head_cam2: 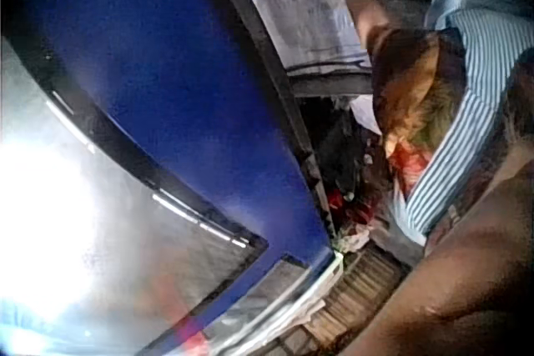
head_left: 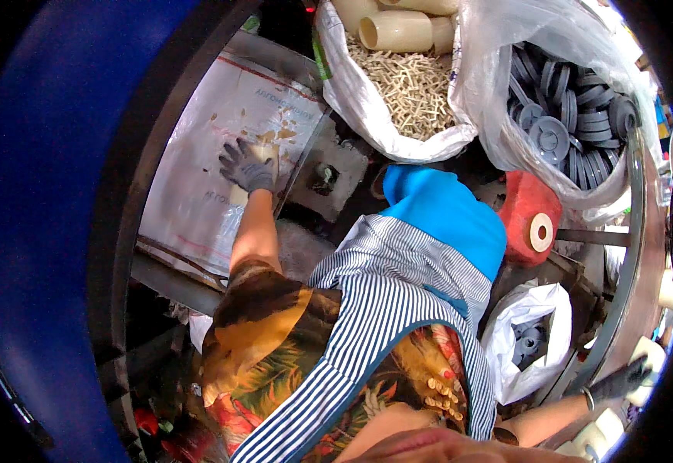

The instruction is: The person repeatedly picks up a beige plastic container and a grey lid from nearby bags. They align the lid with the container opening and press it down to secure it. The person then places the assembled container aside and repeats the process with new parts.

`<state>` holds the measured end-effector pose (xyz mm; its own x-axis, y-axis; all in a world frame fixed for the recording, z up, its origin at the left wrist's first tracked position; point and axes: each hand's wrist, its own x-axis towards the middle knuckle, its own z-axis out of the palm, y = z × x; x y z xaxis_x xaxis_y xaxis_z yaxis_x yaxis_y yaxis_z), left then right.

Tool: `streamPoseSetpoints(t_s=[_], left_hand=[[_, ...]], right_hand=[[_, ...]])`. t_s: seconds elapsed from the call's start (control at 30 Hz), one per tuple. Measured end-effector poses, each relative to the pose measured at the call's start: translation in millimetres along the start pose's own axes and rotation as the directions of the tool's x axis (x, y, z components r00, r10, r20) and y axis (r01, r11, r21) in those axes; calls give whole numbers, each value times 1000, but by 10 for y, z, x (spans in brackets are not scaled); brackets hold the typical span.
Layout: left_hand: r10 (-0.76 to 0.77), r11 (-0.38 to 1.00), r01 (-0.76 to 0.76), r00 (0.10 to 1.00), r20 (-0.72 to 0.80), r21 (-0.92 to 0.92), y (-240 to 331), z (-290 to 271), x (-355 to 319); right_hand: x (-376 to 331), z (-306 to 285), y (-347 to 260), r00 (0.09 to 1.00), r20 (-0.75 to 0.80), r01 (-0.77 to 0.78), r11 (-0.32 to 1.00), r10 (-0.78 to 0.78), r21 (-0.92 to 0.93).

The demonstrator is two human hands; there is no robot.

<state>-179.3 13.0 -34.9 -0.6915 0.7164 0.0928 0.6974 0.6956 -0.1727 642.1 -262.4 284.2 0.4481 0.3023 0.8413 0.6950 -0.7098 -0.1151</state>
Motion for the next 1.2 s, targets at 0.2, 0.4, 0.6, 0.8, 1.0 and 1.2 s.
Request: streamPoseSetpoints(t_s=[0.2,0.4,0.6,0.8,1.0,1.2], left_hand=[[-70,850,253,924,376,-462,-912,947,343],[452,-158,-59,883,-126,-986,-460,-691,-157],[839,-448,-2,344,-421,-894,471,-1947,-1671],[691,-517,-768,-116,-713,-377,807,-2588,-2189],[697,-441,-848,-117,-707,-294,1400,-2460,-2544],[716,-363,-891,-78,-694,-274,1381,-2495,-2506]], right_hand=[[-484,477,-1593,663,161,622,658,-731,424],[-1600,108,-2825,547,288,125,417,-786,900],[-2122,-368,-3665,310,267,-381,138,-912,914],[-2425,-306,-3090,670,363,-242,271,-647,932],[-2785,-390,-3060,723,425,-82,543,-544,836],[-2590,-249,-2894,623,439,-345,277,-647,897]])
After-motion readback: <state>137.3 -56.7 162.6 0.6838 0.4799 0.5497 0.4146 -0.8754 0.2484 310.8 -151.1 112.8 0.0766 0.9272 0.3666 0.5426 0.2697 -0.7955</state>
